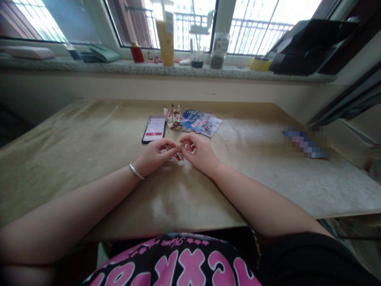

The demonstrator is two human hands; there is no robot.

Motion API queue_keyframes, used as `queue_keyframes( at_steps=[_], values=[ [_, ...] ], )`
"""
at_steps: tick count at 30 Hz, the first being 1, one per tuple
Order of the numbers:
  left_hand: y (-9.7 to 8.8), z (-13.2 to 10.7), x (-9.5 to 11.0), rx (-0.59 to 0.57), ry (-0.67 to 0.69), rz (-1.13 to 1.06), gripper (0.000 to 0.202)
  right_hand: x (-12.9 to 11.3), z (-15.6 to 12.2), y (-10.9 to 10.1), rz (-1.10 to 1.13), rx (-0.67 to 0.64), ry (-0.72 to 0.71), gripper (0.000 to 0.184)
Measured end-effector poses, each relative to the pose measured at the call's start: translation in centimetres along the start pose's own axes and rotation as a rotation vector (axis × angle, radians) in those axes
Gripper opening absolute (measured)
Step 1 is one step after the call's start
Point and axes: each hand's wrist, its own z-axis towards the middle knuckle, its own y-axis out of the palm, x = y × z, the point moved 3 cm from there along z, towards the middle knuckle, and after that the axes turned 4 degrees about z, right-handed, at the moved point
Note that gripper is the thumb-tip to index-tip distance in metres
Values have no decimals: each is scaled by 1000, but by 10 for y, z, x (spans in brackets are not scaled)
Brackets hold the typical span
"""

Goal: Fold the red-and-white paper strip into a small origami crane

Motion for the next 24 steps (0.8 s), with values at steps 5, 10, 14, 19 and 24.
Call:
queue_keyframes(
  at_steps=[5, 10, 14, 19, 24],
  values=[
    [0, 0, 3, -62, -12, 14, 21, -10, 1, -7, -181, -105, -200, 12],
    [4, -1, 4, -152, -32, -12, 21, -11, 2, -9, -262, -147, -278, 11],
    [8, -2, 2, -220, -70, -37, 22, -10, 3, -8, -271, -198, -289, 7],
    [9, -2, 4, -274, -19, -48, 23, -3, 5, -5, -73, -303, -148, 6],
    [10, -2, -3, -292, -101, -128, 26, 3, 4, -2, 98, -298, 20, 7]
  ],
)
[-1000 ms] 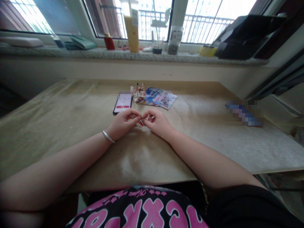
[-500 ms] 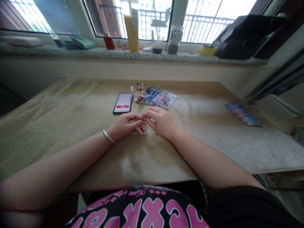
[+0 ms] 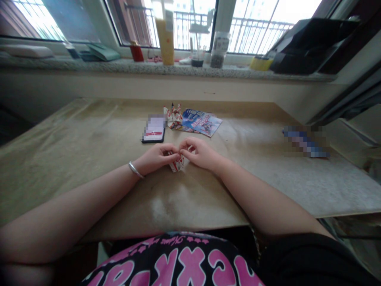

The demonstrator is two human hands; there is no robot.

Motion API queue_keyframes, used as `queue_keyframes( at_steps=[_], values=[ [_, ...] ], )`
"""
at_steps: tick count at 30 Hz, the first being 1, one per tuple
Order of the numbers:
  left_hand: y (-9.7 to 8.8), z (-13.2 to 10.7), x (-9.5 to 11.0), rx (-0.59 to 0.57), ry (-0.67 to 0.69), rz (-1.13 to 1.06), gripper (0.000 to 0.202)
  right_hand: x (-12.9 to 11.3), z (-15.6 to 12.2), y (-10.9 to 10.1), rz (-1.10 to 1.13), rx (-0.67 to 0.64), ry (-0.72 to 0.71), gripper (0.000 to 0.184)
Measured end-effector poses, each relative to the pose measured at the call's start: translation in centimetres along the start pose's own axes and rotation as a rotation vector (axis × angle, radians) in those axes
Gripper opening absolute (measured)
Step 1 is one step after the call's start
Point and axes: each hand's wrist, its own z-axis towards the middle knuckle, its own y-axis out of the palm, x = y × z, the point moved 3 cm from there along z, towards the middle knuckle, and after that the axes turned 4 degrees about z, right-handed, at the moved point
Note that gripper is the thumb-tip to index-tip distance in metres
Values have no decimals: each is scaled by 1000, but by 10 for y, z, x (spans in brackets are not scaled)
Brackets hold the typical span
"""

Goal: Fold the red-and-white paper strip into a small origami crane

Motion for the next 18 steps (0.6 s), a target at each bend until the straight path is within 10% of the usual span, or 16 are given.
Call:
queue_keyframes(
  at_steps=[18],
  values=[
    [-2, -3, 8, 73, -45, -34, 25, -9, -4, -5, -338, 126, -186, 4]
  ],
)
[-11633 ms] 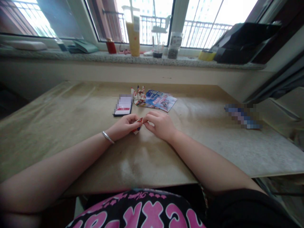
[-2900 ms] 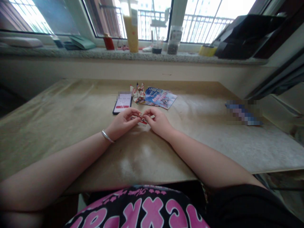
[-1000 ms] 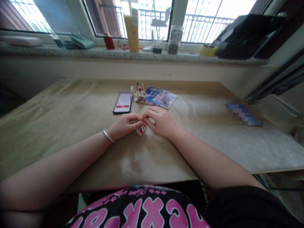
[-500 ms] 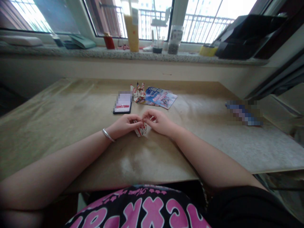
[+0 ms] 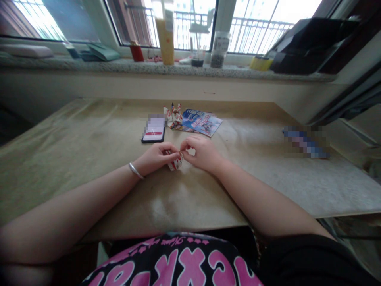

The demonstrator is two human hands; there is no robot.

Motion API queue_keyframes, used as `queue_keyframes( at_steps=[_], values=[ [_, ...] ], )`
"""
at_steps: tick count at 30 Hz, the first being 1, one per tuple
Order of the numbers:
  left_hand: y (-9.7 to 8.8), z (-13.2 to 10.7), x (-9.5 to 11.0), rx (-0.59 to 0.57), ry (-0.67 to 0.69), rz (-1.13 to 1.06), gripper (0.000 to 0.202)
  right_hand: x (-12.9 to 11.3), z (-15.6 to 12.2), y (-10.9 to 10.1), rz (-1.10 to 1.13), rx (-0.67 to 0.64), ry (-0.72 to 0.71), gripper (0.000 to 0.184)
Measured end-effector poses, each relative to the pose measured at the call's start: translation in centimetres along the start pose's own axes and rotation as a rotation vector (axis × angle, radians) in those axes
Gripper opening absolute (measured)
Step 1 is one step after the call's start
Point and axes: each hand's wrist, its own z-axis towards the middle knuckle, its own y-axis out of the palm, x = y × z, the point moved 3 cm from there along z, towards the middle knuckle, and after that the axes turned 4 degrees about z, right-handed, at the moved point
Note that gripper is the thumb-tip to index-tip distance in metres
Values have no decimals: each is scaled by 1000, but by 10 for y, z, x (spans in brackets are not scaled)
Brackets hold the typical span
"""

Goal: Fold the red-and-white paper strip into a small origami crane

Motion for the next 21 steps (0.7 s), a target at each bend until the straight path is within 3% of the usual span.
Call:
queue_keyframes(
  at_steps=[10, 17, 21],
  values=[
    [-6, 0, 4, 177, 157, 277, 20, -3, 0, 0, -25, 66, 40, 4],
    [-7, -1, 4, 237, 152, 286, 20, 0, 1, 5, 206, 83, 224, 5],
    [-7, 0, 1, 244, 141, 246, 21, 4, 2, 7, 312, 92, 254, 7]
  ],
)
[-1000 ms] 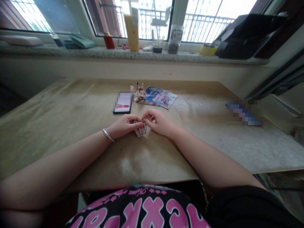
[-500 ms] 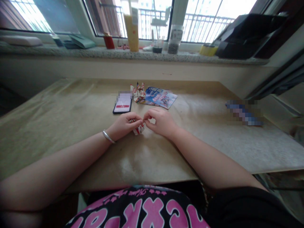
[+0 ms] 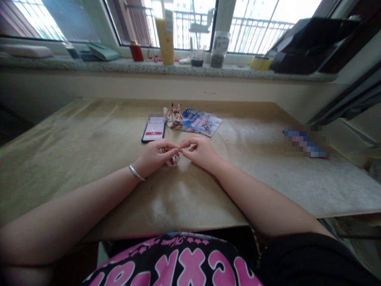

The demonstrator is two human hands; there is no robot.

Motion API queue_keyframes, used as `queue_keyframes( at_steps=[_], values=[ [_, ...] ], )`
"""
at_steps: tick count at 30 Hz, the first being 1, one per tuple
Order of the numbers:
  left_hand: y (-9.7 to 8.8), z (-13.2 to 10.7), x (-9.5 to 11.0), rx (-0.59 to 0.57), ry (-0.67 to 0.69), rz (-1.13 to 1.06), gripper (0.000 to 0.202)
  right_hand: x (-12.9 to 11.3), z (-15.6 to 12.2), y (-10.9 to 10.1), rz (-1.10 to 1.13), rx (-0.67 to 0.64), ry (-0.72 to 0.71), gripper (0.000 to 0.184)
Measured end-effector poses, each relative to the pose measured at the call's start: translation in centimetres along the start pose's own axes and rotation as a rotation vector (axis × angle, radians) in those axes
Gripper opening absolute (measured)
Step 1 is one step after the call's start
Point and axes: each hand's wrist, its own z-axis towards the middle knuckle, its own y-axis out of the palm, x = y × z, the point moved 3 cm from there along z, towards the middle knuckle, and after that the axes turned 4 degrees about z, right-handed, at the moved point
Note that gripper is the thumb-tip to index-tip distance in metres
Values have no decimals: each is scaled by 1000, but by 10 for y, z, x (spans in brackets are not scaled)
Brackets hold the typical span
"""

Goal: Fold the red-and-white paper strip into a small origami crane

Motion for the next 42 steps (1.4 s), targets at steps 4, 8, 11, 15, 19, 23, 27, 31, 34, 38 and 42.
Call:
queue_keyframes(
  at_steps=[4, 8, 11, 15, 19, 23, 27, 31, 34, 38, 42],
  values=[
    [-1, 0, 0, -16, -55, -15, 19, -1, 0, 1, 13, -15, 6, 8],
    [-2, 1, 2, -31, -99, -23, 18, -1, -1, 1, -12, -18, 39, 8],
    [-2, 1, 1, -28, -104, -42, 18, 0, -1, 1, -39, -22, 80, 7],
    [-1, 0, 0, -26, -103, -56, 16, 4, -1, 2, -15, -19, 133, 10],
    [0, 0, -1, -22, -111, -96, 15, 7, -1, 5, 33, -38, 185, 15],
    [2, 0, -2, -43, -114, -137, 15, 9, -2, 7, 39, -41, 185, 15],
    [1, 1, -2, -51, -77, -108, 19, 4, -3, 5, 7, -26, 120, 10],
    [0, 2, -2, -61, -52, -107, 21, -5, -3, 0, -147, -8, -33, 7],
    [0, 2, 0, -62, -13, -84, 21, -10, -5, -3, -270, 32, -153, 4],
    [0, 1, 2, -81, 15, -69, 21, -11, -5, -3, -257, 18, -228, 8],
    [1, 1, -1, -109, -24, -121, 22, -11, -5, -3, -246, -34, -246, 10]
  ],
)
